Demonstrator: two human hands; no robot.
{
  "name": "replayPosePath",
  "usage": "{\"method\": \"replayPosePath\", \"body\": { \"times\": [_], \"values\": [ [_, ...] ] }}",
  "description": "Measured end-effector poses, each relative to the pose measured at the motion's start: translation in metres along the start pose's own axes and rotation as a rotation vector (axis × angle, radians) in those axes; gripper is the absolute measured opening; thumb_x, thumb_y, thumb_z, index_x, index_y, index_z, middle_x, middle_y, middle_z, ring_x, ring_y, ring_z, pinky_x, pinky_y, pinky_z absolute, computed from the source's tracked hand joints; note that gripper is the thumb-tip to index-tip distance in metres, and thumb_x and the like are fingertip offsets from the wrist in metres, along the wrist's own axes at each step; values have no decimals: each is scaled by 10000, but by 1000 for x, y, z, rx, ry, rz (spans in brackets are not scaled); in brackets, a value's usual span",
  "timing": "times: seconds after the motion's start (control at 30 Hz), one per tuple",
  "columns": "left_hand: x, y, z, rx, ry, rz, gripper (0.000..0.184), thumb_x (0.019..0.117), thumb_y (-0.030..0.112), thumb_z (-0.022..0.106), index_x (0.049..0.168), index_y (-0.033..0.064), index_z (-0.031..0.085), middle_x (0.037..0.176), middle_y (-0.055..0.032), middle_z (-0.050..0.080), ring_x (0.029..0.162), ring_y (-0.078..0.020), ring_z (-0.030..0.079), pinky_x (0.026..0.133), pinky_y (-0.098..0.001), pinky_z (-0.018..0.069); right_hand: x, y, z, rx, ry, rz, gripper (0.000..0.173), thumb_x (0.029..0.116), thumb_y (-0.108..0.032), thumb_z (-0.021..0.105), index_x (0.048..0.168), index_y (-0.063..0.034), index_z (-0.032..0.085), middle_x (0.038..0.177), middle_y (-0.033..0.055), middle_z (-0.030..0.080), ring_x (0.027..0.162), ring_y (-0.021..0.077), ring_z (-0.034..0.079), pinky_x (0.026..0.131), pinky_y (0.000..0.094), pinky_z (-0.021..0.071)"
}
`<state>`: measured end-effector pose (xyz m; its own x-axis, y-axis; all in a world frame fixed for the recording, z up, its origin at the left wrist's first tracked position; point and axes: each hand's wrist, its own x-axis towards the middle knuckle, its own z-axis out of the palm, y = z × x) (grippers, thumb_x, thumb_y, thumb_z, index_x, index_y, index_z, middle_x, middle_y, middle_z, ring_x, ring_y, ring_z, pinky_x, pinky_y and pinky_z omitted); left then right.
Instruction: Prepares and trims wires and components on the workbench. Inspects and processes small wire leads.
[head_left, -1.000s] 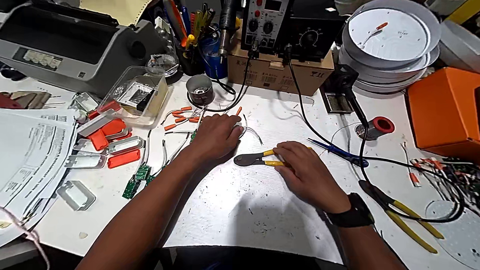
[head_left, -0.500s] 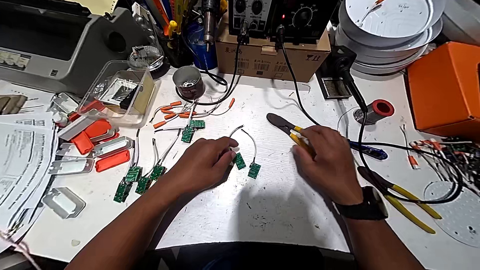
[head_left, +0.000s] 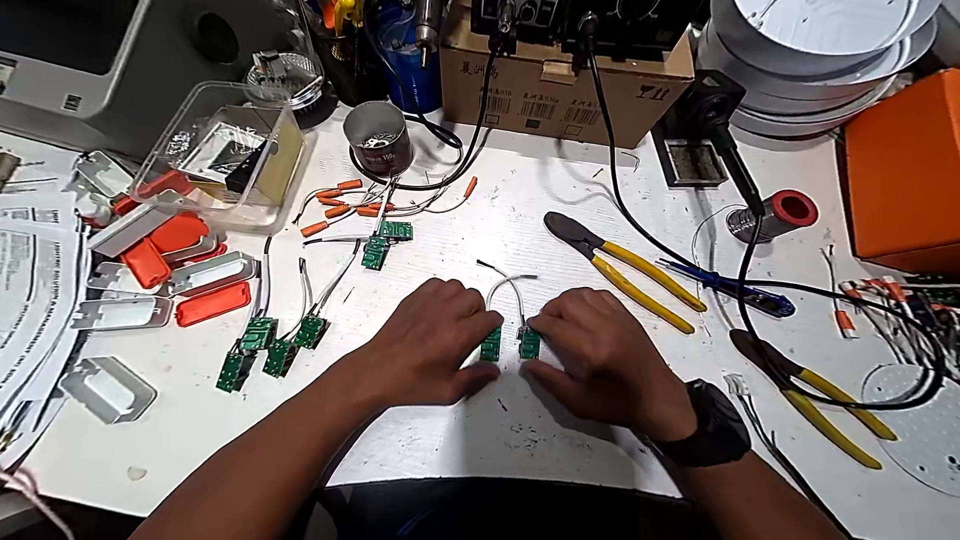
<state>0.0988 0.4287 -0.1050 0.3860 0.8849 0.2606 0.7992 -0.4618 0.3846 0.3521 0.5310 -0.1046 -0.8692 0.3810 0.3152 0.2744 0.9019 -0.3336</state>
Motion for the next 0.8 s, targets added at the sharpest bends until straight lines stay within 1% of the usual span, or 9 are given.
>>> {"method": "replayPosePath", "body": {
  "times": [0.1,0.2,0.27,0.33,0.4,0.5,0.63,0.73,0.8],
  "values": [
    [-3,4,-5,-27,35,24,589,928,624,610,1226,126,706,843,-40,658,780,-196,609,732,-390,482,-6,6,-10,114,-27,22,463,914,-535,654,1121,-132,749,1000,42,698,981,188,639,846,404,506],
    [-5,-3,-10,-24,134,10,466,971,500,613,1190,102,723,847,-50,677,765,-188,622,694,-377,501,-11,18,-18,113,54,80,316,957,-348,610,1101,-111,763,1025,49,709,1003,194,653,858,410,532],
    [-6,-11,-13,-17,174,-18,390,1012,405,576,1181,90,733,884,-57,699,803,-187,642,712,-380,518,-8,24,-22,-28,175,179,279,970,-240,570,1104,-77,753,1056,102,705,1024,260,662,860,465,541],
    [-7,-16,-13,-11,193,-46,341,1021,334,568,1187,88,735,911,-59,701,837,-184,646,735,-379,524,-6,31,-29,-172,197,341,391,974,-253,543,1283,-64,688,1247,173,657,1183,359,606,955,565,480],
    [-7,-20,-13,-13,187,-52,325,1011,310,576,1188,91,736,920,-58,701,845,-177,647,738,-373,527,-9,40,-38,-251,70,489,537,980,-352,540,1434,-67,575,1416,213,573,1334,424,516,1055,644,404],
    [-8,-22,-12,-33,152,-45,309,997,303,572,1163,105,742,911,-44,701,834,-165,644,724,-360,521,-14,51,-47,-233,-37,507,477,985,-372,586,1362,-85,645,1264,165,662,1172,380,618,951,610,471],
    [-7,-21,-14,-23,241,-45,273,993,264,588,1102,76,754,889,-41,699,820,-151,651,723,-354,546,-16,51,-41,-139,136,500,494,857,-428,670,1200,-78,734,1090,134,706,1020,324,657,848,550,506],
    [-6,-23,-18,-31,410,-53,240,981,224,625,1064,38,753,907,-69,708,837,-160,667,742,-361,571,-14,44,-38,-53,274,424,513,826,-414,716,1182,-44,726,1102,133,703,1028,300,647,872,522,508],
    [-5,-25,-25,-47,519,-80,230,968,192,640,1061,7,742,930,-96,710,860,-168,675,761,-359,580,-10,37,-35,127,292,331,472,816,-357,769,1176,-53,734,1134,92,703,1074,219,647,923,444,535]
  ]
}}
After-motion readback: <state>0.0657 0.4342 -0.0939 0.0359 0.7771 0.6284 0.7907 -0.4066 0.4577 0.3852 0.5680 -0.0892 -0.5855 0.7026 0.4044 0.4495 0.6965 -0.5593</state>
